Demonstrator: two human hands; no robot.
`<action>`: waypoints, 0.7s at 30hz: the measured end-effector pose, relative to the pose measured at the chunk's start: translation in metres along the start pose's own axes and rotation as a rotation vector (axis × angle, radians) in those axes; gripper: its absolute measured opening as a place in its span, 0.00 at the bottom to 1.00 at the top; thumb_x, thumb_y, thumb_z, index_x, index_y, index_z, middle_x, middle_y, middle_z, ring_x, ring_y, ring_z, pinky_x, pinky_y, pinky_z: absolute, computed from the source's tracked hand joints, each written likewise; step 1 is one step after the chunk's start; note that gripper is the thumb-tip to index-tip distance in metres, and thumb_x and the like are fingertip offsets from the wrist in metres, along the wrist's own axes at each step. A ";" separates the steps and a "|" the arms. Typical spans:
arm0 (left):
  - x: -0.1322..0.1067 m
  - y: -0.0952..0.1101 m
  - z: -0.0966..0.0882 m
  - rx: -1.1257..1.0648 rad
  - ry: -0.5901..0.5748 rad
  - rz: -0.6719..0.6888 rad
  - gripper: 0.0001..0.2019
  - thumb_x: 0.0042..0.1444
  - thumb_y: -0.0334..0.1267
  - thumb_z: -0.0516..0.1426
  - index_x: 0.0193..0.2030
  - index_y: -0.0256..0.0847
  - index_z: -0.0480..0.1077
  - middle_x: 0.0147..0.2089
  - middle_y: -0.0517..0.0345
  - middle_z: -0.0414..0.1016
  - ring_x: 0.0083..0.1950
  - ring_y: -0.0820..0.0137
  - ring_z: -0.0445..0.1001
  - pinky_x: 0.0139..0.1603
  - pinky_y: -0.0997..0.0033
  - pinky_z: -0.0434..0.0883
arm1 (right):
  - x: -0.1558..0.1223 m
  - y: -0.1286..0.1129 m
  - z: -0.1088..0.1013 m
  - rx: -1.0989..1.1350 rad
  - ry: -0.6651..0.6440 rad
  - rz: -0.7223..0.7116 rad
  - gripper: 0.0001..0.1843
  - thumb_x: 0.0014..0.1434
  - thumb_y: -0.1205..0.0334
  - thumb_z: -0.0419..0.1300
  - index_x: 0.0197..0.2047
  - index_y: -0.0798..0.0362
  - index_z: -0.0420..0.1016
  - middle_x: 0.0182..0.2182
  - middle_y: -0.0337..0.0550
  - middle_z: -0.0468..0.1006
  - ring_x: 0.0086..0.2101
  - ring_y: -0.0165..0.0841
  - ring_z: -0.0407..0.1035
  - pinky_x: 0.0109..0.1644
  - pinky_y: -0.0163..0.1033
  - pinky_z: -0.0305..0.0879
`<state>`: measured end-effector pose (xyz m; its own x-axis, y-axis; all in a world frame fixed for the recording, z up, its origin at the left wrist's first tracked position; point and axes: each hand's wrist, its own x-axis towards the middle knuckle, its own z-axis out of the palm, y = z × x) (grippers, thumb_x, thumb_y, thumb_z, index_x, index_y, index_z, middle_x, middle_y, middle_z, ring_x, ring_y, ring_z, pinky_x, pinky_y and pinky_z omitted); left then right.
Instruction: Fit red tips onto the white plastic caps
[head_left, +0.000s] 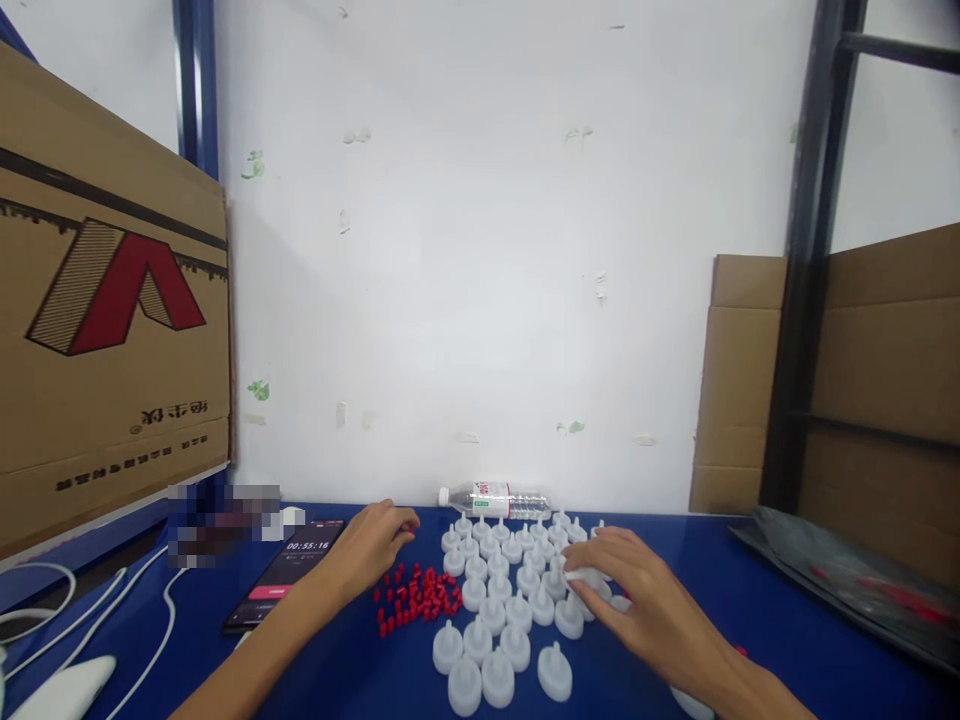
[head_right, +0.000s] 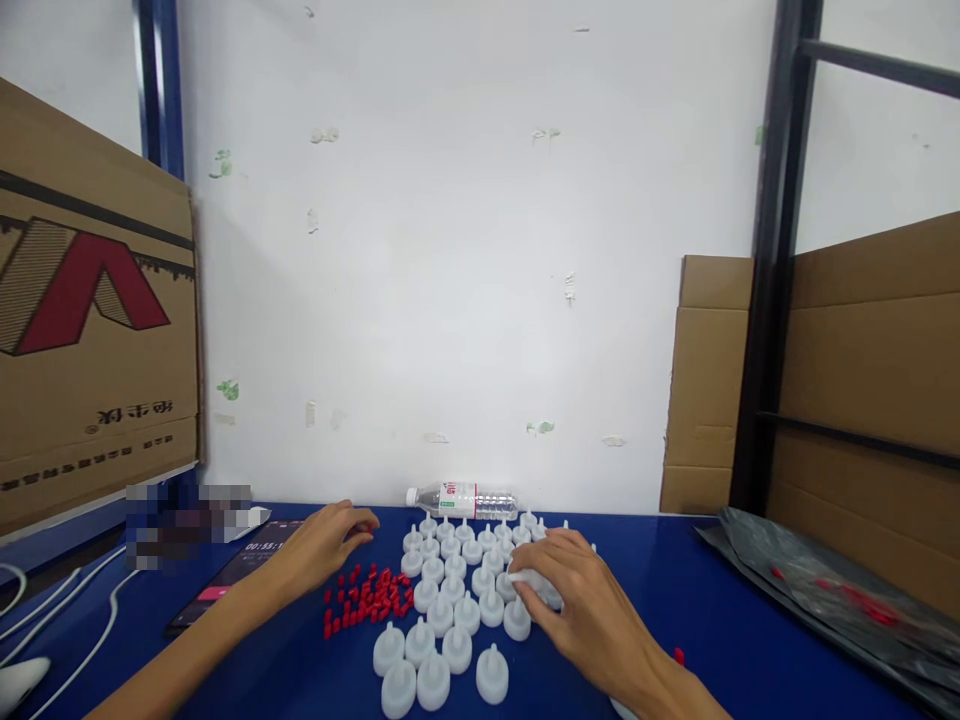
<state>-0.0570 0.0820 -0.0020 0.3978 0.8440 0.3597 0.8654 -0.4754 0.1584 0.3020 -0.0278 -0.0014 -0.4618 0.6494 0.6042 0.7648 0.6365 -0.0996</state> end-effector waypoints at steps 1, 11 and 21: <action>0.000 0.000 0.000 0.005 -0.005 0.003 0.09 0.62 0.33 0.56 0.43 0.43 0.78 0.41 0.51 0.79 0.44 0.60 0.77 0.45 0.66 0.67 | 0.000 0.000 0.000 0.000 -0.005 -0.001 0.06 0.70 0.61 0.55 0.46 0.46 0.73 0.43 0.42 0.81 0.43 0.38 0.75 0.58 0.52 0.62; -0.001 0.005 -0.002 0.017 -0.060 0.106 0.11 0.63 0.31 0.55 0.36 0.44 0.80 0.38 0.53 0.81 0.47 0.60 0.75 0.48 0.67 0.65 | -0.001 -0.003 0.000 0.015 -0.026 0.004 0.05 0.69 0.62 0.56 0.45 0.47 0.74 0.43 0.42 0.81 0.43 0.38 0.75 0.52 0.47 0.67; -0.006 0.002 0.008 0.037 -0.081 0.081 0.13 0.57 0.27 0.56 0.36 0.46 0.81 0.40 0.53 0.80 0.44 0.59 0.76 0.47 0.65 0.66 | 0.000 -0.007 0.002 0.027 -0.053 -0.015 0.06 0.69 0.63 0.55 0.46 0.47 0.73 0.42 0.42 0.80 0.42 0.39 0.74 0.53 0.49 0.66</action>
<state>-0.0546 0.0783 -0.0112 0.4888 0.8214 0.2940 0.8397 -0.5344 0.0971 0.2954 -0.0315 -0.0025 -0.4972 0.6603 0.5628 0.7453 0.6572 -0.1127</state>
